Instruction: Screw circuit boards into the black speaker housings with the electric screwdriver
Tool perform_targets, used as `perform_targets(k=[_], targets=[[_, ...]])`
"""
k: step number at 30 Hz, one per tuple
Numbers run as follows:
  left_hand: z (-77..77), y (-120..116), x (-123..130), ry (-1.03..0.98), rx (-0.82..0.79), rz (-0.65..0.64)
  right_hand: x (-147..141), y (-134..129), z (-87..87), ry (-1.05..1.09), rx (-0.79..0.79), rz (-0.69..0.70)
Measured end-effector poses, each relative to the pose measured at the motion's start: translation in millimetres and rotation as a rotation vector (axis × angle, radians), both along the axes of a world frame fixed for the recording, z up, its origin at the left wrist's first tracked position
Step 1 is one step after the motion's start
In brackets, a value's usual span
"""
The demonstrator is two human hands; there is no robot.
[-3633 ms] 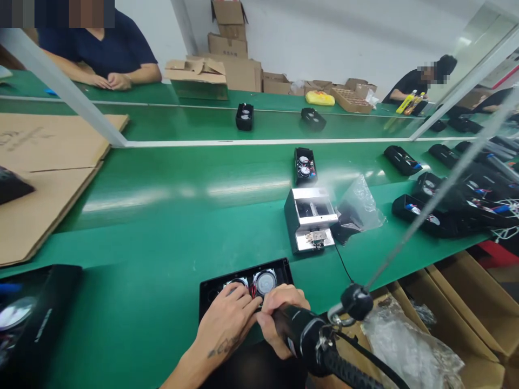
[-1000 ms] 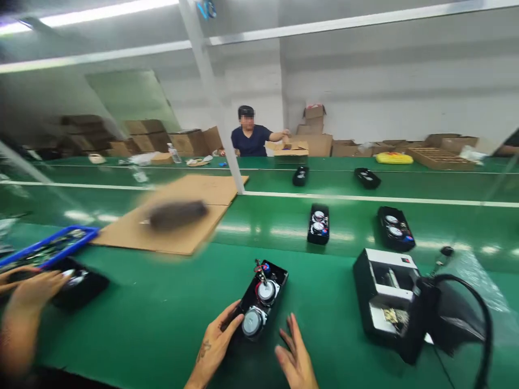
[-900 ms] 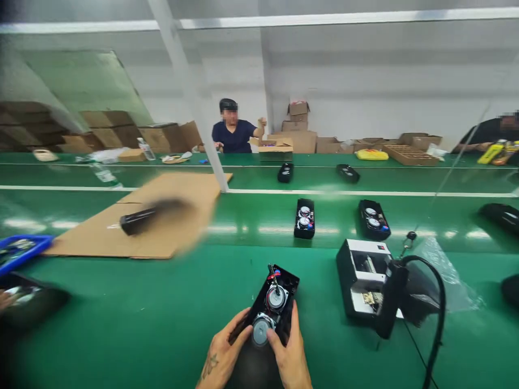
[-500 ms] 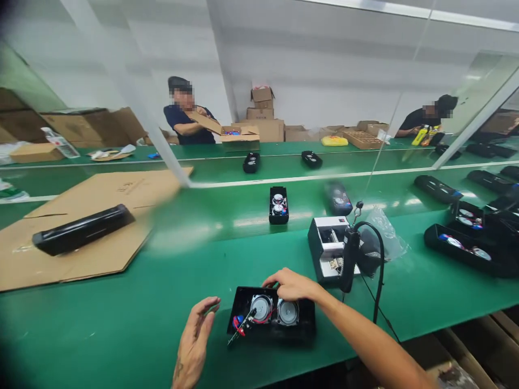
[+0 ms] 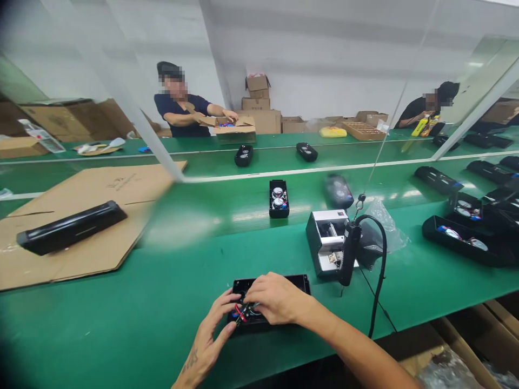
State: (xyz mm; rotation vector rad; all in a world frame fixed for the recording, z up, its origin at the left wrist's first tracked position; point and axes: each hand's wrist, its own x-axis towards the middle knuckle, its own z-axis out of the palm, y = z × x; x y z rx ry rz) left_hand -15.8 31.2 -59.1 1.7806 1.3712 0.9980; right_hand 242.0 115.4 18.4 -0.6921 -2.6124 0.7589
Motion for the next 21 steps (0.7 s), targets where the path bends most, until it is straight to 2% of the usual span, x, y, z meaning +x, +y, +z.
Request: perform_targets(k=[2,4,8,10,12,17,21], targets=[[0.0,1.0,-2.2,0.022,0.004,-0.017,-5.0,0.2,3.2,-0.135,0.074,0.036],[-0.5,1.2,-4.2,0.037,0.001,-0.013,-2.9,3.0,8.7,-0.268,0.095,-0.025],[-0.1,2.7,-4.7,0.046,-0.002,-0.003,20.3,6.7,19.1,-0.357,0.127,-0.290],[2.1,6.5,-1.6,0.037,0.005,-0.012,32.9,5.5,19.9,-0.352,0.141,-0.420],[5.3,12.8,3.4,0.021,0.025,-0.026,40.8,2.5,17.1,-0.329,0.144,-0.489],[12.4,32.7,17.7,0.042,0.101,-0.112,40.8,-4.9,3.2,-0.251,0.133,-0.489],[13.4,43.2,23.8,0.090,0.128,-0.127,36.0,-5.2,-3.7,-0.188,0.115,-0.474]])
